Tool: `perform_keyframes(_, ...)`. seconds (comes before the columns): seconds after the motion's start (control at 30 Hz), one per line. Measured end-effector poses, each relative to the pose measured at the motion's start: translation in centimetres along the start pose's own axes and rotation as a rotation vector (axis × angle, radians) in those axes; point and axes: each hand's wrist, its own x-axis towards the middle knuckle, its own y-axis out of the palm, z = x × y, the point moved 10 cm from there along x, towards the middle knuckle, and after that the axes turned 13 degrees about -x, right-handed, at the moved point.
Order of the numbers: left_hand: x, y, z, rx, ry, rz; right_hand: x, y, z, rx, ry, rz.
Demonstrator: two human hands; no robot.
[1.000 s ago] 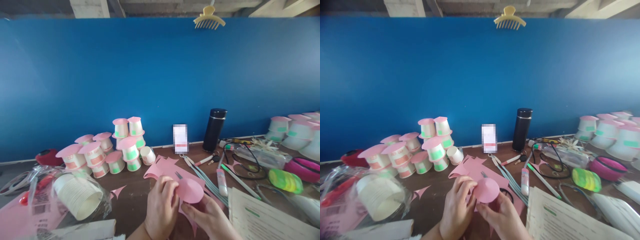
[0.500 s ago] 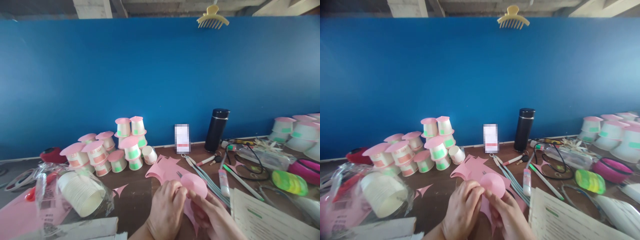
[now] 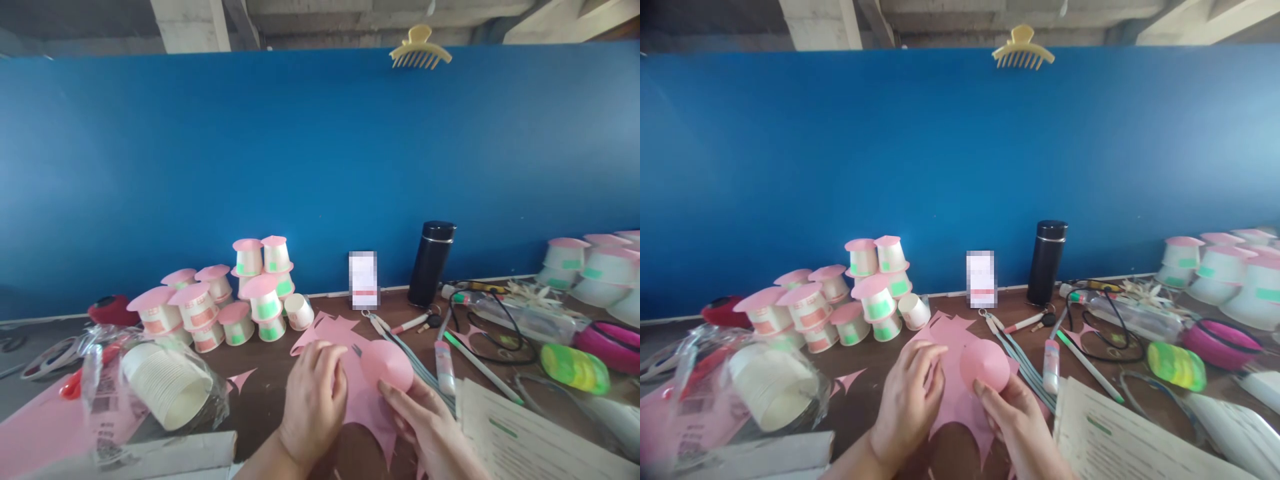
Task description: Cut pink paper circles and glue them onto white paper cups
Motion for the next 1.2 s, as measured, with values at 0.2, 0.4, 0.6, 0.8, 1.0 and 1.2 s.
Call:
perform_keyframes(0.2, 5.5, -3.6, 0.1, 0.299, 0.003, 0.077, -0.4, 0.8, 1.3, -0.038, -0.036, 0.031)
perform_keyframes(0.4, 9.8, -1.3, 3.3, 0.652, 0.044, 0.510, -0.3, 0.9, 2.3, -0.149, -0.115, 0.090)
perform_keyframes(0.6, 10.2, 1.1, 5.7, 0.712, 0.069, 0.740, -0.9, 2.2, 2.3, -0.447, -0.175, 0.250)
perform_keyframes(0.8, 9.8, 2.1, 6.7, 0.770, 0.020, 0.894, -2.4, 2.2, -1.2, -0.913, -0.048, 0.466)
perform_keyframes(1.0, 9.7, 2.2, 7.2, 0.804, 0.006, 0.901, -3.3, 3.3, -1.5, -0.966, -0.150, 0.597)
perform_keyframes(1.2, 9.5, 2.1, 7.7, 0.828, 0.042, 0.851, -2.8, 3.5, 0.3, -0.945, -0.134, 0.487)
